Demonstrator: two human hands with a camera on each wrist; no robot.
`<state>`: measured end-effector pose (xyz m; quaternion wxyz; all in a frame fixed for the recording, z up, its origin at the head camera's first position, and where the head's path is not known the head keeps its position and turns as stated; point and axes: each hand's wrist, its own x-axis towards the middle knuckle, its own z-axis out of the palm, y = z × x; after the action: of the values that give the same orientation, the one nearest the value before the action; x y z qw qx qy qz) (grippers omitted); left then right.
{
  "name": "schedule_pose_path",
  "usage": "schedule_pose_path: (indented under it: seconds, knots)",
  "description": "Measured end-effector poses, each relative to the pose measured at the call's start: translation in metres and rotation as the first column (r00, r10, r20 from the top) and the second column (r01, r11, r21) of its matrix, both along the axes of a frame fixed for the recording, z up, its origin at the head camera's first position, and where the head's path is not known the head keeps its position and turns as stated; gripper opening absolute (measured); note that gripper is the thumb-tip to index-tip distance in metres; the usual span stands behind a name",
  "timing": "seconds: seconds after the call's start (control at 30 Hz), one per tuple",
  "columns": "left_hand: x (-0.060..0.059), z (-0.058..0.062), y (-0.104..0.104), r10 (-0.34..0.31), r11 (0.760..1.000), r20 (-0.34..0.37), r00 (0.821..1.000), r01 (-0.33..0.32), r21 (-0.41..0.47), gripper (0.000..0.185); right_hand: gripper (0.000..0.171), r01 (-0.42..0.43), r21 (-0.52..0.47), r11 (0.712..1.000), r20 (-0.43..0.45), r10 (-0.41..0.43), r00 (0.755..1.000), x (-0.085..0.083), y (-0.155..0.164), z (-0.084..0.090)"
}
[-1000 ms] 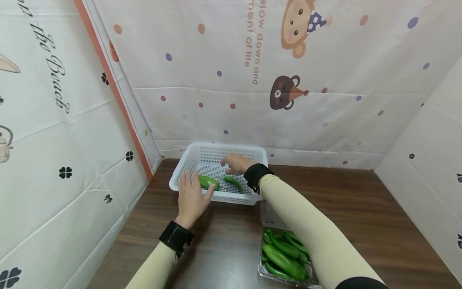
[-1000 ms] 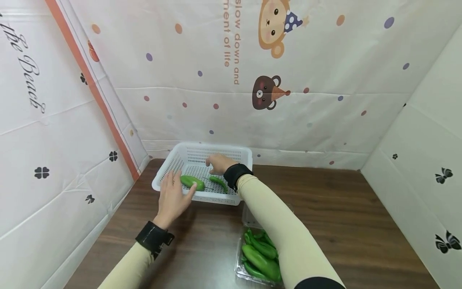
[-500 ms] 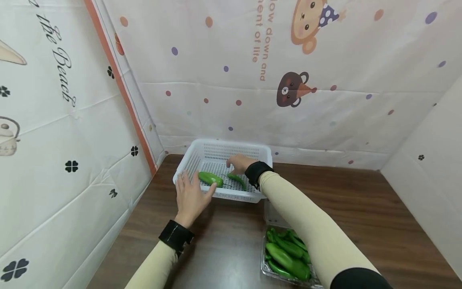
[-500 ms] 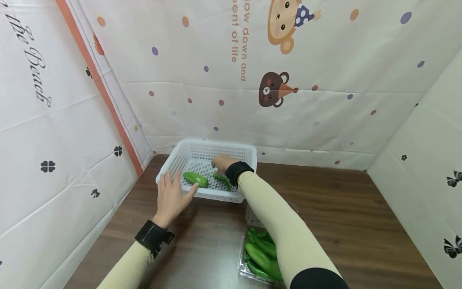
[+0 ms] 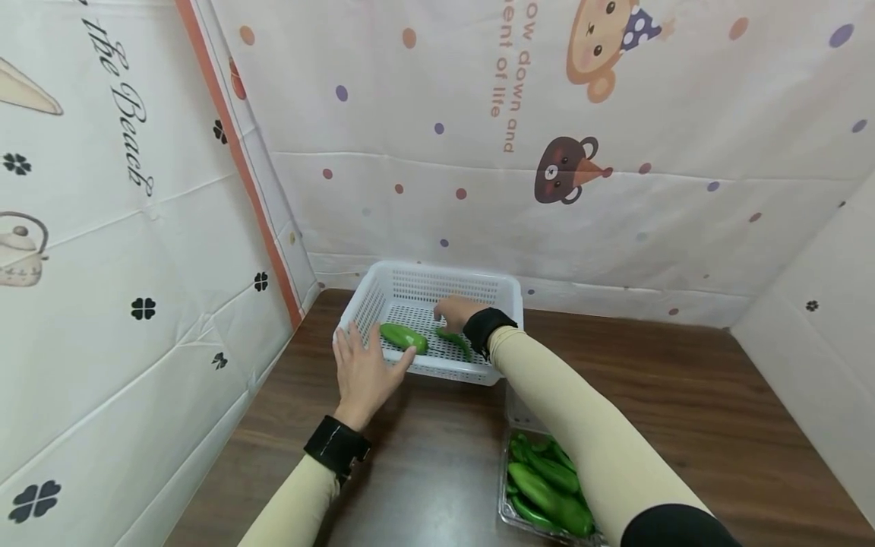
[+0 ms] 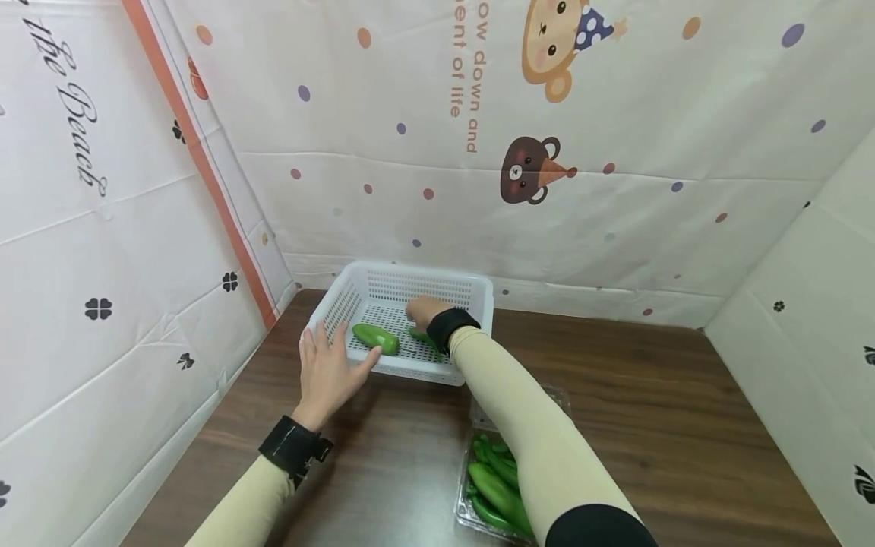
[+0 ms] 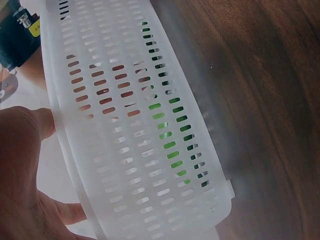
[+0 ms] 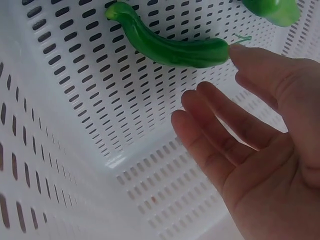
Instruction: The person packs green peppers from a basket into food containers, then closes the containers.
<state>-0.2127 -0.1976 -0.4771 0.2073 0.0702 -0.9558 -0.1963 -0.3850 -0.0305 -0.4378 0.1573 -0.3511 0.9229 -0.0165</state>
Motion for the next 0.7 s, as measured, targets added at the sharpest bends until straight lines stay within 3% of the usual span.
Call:
schedule_pose_path:
  seconds: [0.3, 0.7]
  knots:
    - [-0.001, -0.001, 0.001, 0.008, 1.000, -0.005, 1.000, -0.008, -0.001, 0.088, 0.035, 0.075, 0.026, 0.997, 0.027, -0.075, 0.997, -0.005, -0.003, -0.013]
    - [-0.002, -0.001, -0.001, 0.005, 1.000, 0.000, 1.000, -0.005, -0.002, 0.088, 0.034, 0.057, 0.032, 0.998, 0.023, -0.057, 0.998, -0.008, -0.002, -0.024]
